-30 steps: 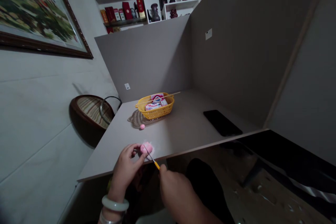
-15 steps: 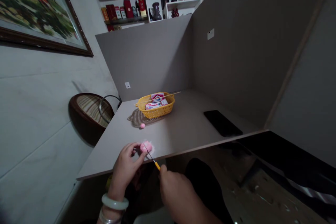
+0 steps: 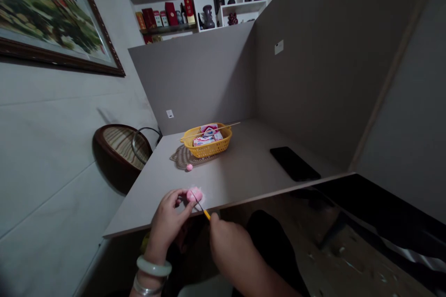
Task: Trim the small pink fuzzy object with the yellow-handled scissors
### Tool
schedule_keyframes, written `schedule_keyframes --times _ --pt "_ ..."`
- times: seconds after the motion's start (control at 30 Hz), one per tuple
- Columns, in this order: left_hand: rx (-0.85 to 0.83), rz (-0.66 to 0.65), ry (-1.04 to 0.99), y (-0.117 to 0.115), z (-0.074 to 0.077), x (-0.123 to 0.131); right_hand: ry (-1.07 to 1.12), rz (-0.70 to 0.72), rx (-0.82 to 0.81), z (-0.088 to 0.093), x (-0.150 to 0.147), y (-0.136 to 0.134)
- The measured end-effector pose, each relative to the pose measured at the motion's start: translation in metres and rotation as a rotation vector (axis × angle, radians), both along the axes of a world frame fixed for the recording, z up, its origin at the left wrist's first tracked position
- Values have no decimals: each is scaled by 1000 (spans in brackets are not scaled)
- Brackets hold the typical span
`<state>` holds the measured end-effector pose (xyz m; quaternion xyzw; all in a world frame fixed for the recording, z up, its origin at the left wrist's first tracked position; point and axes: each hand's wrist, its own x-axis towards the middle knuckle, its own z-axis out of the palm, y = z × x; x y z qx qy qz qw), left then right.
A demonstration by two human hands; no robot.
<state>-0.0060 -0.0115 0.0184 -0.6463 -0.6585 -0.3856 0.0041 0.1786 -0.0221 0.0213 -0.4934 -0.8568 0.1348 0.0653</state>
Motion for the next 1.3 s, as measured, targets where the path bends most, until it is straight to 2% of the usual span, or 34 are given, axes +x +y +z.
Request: schedule_keyframes --times 0.13,0.33,0.53,0.77,0.97,1.17,1.3 --pt "11 15 3 0 0 0 10 13 17 7 -10 8" --pt "14 -13 8 -1 1 0 -15 -18 -81 -3 2 -4" --pt "26 -4 6 1 -3 -2 4 9 1 11 -12 9" --pt "-7 -9 -4 0 -1 -1 -19 -5 -47 1 1 -3" --pt "26 12 12 0 -2 -1 4 20 13 14 -12 11" --pt "15 -2 5 0 -2 -1 -14 -3 -53 0 3 -1" --pt "12 3 18 -1 0 1 -28 2 -15 7 -1 2"
